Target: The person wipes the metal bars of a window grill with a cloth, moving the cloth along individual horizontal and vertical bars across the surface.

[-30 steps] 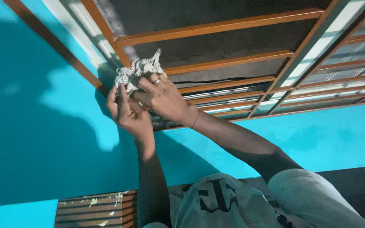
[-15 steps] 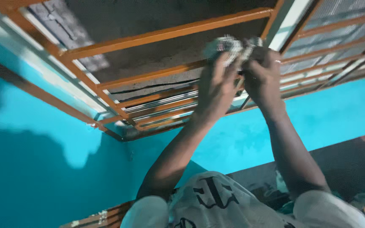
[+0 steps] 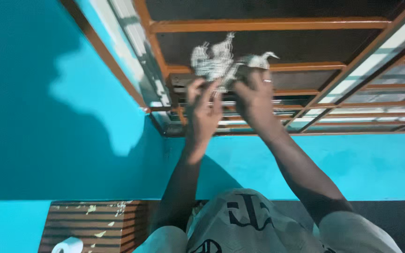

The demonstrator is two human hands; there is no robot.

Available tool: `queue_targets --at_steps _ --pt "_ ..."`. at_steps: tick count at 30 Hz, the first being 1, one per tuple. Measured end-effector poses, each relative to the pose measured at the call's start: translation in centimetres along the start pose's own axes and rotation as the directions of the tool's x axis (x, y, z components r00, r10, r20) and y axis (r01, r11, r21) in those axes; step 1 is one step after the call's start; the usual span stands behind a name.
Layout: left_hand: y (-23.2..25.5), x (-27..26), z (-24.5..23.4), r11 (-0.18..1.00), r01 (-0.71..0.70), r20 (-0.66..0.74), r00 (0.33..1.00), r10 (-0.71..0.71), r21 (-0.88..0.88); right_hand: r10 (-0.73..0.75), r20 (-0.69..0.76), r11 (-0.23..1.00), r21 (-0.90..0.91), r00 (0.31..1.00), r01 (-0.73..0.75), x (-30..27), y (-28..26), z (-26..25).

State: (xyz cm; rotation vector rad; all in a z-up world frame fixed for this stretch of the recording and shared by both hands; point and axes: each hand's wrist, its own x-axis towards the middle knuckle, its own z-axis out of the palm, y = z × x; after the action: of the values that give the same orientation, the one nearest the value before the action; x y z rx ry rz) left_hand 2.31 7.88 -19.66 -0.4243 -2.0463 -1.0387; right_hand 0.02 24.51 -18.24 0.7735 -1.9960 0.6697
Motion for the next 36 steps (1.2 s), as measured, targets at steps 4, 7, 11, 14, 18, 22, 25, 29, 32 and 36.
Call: queue_targets --at_steps 4,7,11,14,18,22,25,29,32,36 --pt "-0.1 0.7 -6.1 0.989 -0.037 -0.202 0.977 0.066 0.143 -0.103 0.017 0.978 0.182 0.995 0.098 4.2 -4.1 2.0" --pt "0.8 1.7 -8.8 0.964 -0.109 -0.356 0.914 0.194 0.244 -0.197 -0.028 0.946 0.255 0.98 0.197 6.7 -6.0 2.9" --pt "-2.0 1.9 -9.6 0.977 -0.076 -0.333 0.932 0.141 0.201 -0.21 0.066 0.974 0.105 0.975 0.202 7.7 -6.8 6.7" --pt "-4.9 -0.8 -7.8 0.987 0.102 -0.248 0.966 -0.068 0.127 -0.234 0.202 0.972 0.067 0.951 0.225 4.7 -6.7 7.6" --pt "-6.0 -5.1 -4.7 0.991 0.003 -0.144 0.989 0.016 0.131 -0.058 0.246 0.996 0.079 0.968 0.04 1.5 -6.1 7.1" --pt "-5.8 -5.7 -0.5 0.985 -0.102 0.045 0.994 0.097 0.14 0.062 0.238 0.997 0.028 0.969 -0.071 -0.4 -2.5 4.0" --pt "-3.8 -6.1 4.3 0.998 -0.023 0.221 0.975 0.01 0.053 0.089 0.232 0.99 -0.124 0.969 -0.061 -3.5 1.5 1.2" --pt "0.4 -6.3 12.0 0.99 -0.106 0.354 0.926 0.132 -0.092 0.331 0.145 0.926 -0.242 0.932 -0.291 -8.4 7.0 -3.4" --pt "3.7 -5.9 16.2 0.984 -0.159 0.427 0.887 0.176 -0.076 0.362 -0.041 0.92 -0.148 0.931 -0.364 -10.7 9.4 -6.3" --pt "3.9 -5.6 16.3 0.983 -0.18 0.396 0.9 0.183 -0.045 0.325 -0.122 0.935 -0.108 0.938 -0.338 -11.7 9.8 -4.9"
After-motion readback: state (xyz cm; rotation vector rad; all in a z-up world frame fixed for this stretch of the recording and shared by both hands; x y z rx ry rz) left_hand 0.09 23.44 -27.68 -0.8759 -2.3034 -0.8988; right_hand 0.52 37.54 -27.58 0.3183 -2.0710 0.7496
